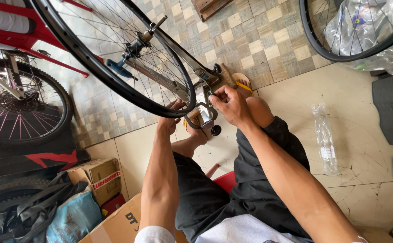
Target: The person adjusts the spokes of a bicycle wheel mounted on a truing stand. They use a spoke wrench to tighten or loosen individual spokes while rotating the wheel to check alignment against a caliper.
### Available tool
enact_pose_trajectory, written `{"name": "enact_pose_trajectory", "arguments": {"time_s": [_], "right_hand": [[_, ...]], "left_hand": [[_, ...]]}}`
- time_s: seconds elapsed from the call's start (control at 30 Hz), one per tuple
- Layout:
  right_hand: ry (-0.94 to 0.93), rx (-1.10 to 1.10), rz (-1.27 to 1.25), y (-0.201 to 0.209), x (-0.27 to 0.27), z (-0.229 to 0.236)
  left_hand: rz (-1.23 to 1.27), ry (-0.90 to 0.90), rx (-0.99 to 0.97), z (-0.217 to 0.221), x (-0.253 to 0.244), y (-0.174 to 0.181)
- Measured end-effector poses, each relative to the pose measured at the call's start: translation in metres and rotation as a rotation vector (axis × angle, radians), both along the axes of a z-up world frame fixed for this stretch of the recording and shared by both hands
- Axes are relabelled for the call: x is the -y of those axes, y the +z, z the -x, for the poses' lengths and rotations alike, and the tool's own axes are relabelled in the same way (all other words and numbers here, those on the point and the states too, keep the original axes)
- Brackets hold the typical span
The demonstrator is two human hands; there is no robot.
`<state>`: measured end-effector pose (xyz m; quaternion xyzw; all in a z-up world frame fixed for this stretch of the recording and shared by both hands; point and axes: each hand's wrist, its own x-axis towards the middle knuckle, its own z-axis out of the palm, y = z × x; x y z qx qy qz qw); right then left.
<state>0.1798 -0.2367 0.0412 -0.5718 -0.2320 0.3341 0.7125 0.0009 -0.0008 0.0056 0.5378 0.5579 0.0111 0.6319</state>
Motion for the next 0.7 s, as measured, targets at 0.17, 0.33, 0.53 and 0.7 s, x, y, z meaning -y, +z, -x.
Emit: {"name": "enact_pose_trajectory", "arguments": {"time_s": [0.17, 0.33, 0.53, 0.7], "right_hand": [[-0.02, 0.035, 0.046, 0.003, -0.008, -0.005], [-0.024, 0.034, 0.096, 0.009, -0.012, -0.008], [-0.028, 0.079, 0.141, 0.012, -0.016, -0.006], [-0.027, 0.133, 0.12, 0.011, -0.011, -0.001]], "left_hand": [[0.072, -0.03, 0.266, 0.003, -0.012, -0.027], [0.108, 0.073, 0.294, 0.002, -0.02, -0.048], [-0.135, -0.071, 0.168, 0.005, -0.018, -0.039], [-0.093, -0.035, 0.163, 0.0, -0.013, -0.026]]}}
